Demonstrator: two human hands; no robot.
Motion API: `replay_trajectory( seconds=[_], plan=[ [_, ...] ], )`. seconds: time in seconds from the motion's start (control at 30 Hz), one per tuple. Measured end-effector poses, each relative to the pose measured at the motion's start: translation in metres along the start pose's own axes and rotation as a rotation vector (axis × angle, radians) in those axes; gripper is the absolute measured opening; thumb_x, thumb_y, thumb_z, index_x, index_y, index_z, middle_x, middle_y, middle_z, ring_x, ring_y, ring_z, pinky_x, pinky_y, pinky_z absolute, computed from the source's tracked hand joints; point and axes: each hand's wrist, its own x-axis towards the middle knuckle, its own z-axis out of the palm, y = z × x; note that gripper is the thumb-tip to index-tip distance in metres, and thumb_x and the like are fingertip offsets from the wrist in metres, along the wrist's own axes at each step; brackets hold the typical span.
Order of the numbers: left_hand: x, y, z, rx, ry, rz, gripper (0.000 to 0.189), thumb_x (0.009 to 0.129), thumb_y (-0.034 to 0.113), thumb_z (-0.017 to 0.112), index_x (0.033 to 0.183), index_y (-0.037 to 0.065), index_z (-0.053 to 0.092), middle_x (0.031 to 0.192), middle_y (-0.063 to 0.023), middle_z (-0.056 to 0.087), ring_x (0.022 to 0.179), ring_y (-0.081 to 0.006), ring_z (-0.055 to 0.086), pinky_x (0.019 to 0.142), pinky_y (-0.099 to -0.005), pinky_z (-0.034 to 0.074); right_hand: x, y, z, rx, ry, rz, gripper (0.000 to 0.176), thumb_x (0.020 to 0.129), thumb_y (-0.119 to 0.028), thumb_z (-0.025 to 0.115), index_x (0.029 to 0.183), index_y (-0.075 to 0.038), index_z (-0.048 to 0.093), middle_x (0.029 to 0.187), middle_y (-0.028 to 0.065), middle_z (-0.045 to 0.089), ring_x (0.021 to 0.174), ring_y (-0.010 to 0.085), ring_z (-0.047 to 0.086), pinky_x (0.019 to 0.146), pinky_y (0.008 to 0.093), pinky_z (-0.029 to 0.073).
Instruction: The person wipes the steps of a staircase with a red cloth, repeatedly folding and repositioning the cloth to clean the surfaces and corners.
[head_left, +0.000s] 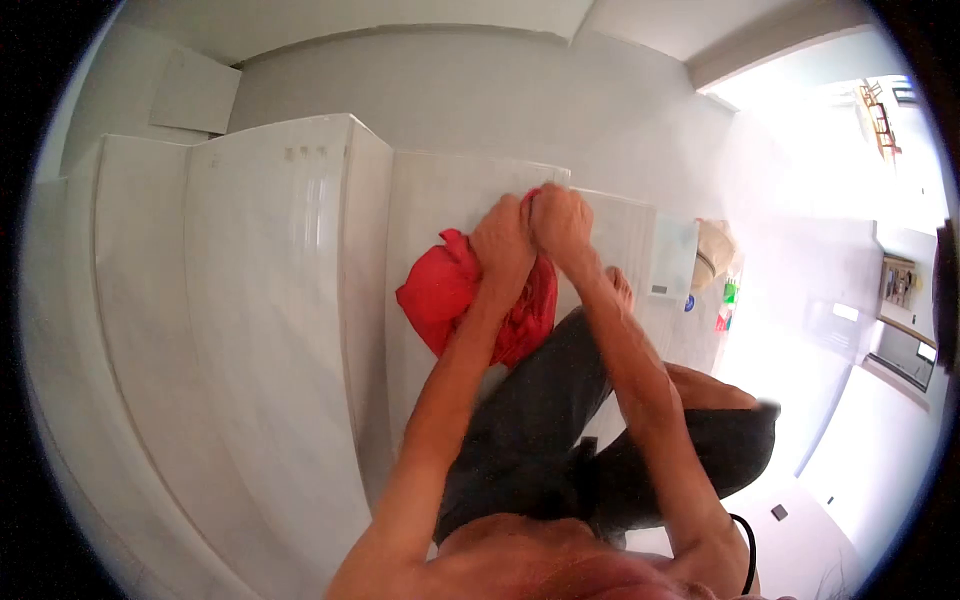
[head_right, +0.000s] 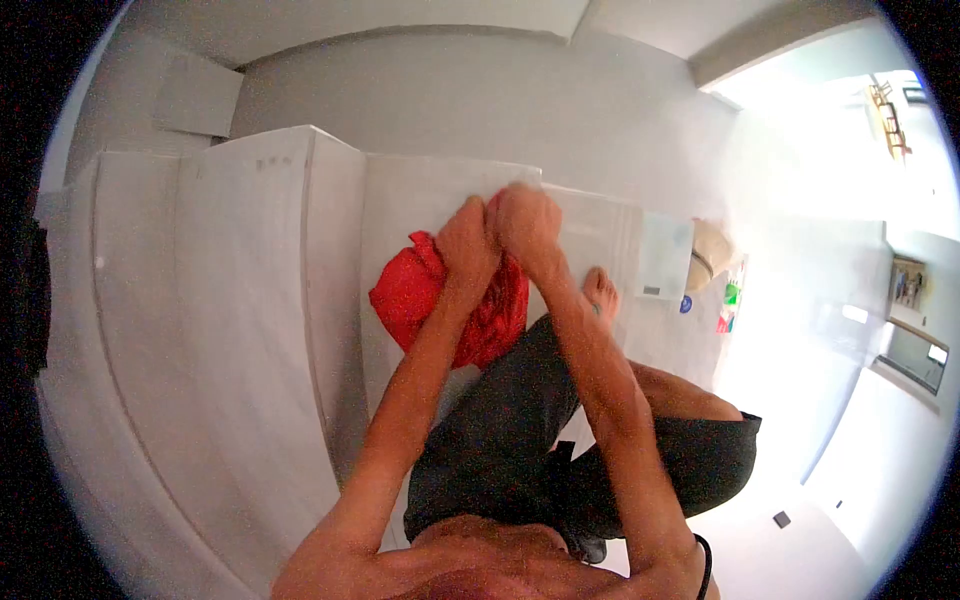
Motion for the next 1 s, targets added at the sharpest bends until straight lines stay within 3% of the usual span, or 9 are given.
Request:
replay_trajectory(
  seconds=[0.17,0.3,0.4,0.47,0.57,0.67,0.73,0.77,1.0],
  plan=[
    [0.036,0.006,0.015,-0.007,0.060,0.017,0.036,0.098,0.037,0.055,0.083,0.004,0.055,0.076,-0.0196,0.064,0.075,-0.0450,0.062,0.065,-0.0560,0.045,0.041,-0.008,-0.020,-0.039,-0.097,0.073,0.022,0.087,-0.021,0.062,0.085,0.000,0.069,0.080,0.0206,0.071,0.078,0.0351,0.071,0.069,0.0444,0.056],
    [0.003,-0.002,0.006,0.033,-0.043,0.005,0.039,0.099,0.041,0.053,0.084,0.005,0.055,0.079,-0.0199,0.064,0.075,-0.0449,0.062,0.066,-0.0557,0.045,-0.004,-0.008,-0.015,-0.092,-0.148,0.128,0.023,0.088,-0.022,0.063,0.086,-0.001,0.070,0.086,0.0197,0.072,0.083,0.0339,0.072,0.072,0.0434,0.056],
    [0.003,0.003,0.004,0.059,-0.070,-0.035,0.040,0.099,0.042,0.052,0.085,0.005,0.056,0.080,-0.0206,0.065,0.075,-0.0450,0.062,0.066,-0.0560,0.045,-0.002,-0.004,-0.018,-0.046,-0.097,0.056,0.024,0.090,-0.023,0.062,0.086,-0.001,0.069,0.085,0.0201,0.072,0.084,0.0339,0.072,0.072,0.0432,0.056],
    [0.033,0.006,0.017,0.049,0.050,0.000,0.036,0.099,0.039,0.053,0.086,0.005,0.056,0.080,-0.0194,0.066,0.076,-0.0445,0.063,0.066,-0.0545,0.046,0.032,-0.001,-0.023,-0.045,-0.045,-0.040,0.023,0.091,-0.023,0.061,0.086,-0.002,0.068,0.084,0.0201,0.071,0.083,0.0338,0.072,0.071,0.0437,0.056],
    [0.064,0.019,0.009,-0.005,0.031,0.036,0.029,0.100,0.030,0.053,0.086,0.004,0.054,0.081,-0.0203,0.065,0.076,-0.0439,0.063,0.065,-0.0562,0.046,0.069,-0.003,-0.037,0.056,-0.089,0.122,0.022,0.092,-0.021,0.060,0.084,-0.001,0.068,0.083,0.0214,0.070,0.081,0.0354,0.071,0.068,0.0450,0.055],
    [0.045,0.024,0.004,-0.021,-0.048,0.052,0.029,0.100,0.030,0.052,0.086,0.004,0.054,0.081,-0.0203,0.065,0.076,-0.0439,0.063,0.066,-0.0562,0.046,0.030,0.000,-0.044,-0.089,-0.041,-0.012,0.024,0.093,-0.021,0.057,0.084,-0.001,0.067,0.083,0.0223,0.070,0.082,0.0378,0.070,0.071,0.0463,0.054],
    [0.013,0.018,0.002,0.043,-0.135,0.046,0.029,0.100,0.030,0.053,0.086,0.004,0.054,0.082,-0.0203,0.065,0.077,-0.0439,0.063,0.066,-0.0559,0.046,0.003,0.018,-0.027,0.088,-0.028,0.127,0.031,0.094,-0.026,0.053,0.084,0.000,0.066,0.084,0.0243,0.068,0.083,0.0425,0.067,0.075,0.0501,0.051],
    [0.007,0.014,0.005,0.027,-0.087,0.049,0.036,0.098,0.038,0.055,0.086,0.004,0.055,0.078,-0.0219,0.066,0.074,-0.0453,0.063,0.065,-0.0546,0.047,-0.006,0.025,-0.021,0.129,-0.019,0.150,0.032,0.093,-0.026,0.053,0.080,0.001,0.064,0.081,0.0255,0.067,0.082,0.0446,0.065,0.073,0.0520,0.050],
    [0.009,0.013,0.010,0.024,-0.023,0.084,0.031,0.098,0.033,0.056,0.086,0.004,0.055,0.079,-0.0205,0.065,0.075,-0.0444,0.063,0.066,-0.0544,0.047,-0.003,0.024,-0.009,0.110,-0.002,0.136,0.032,0.090,-0.025,0.053,0.076,0.001,0.063,0.080,0.0265,0.065,0.080,0.0462,0.063,0.072,0.0540,0.048]
  ],
)
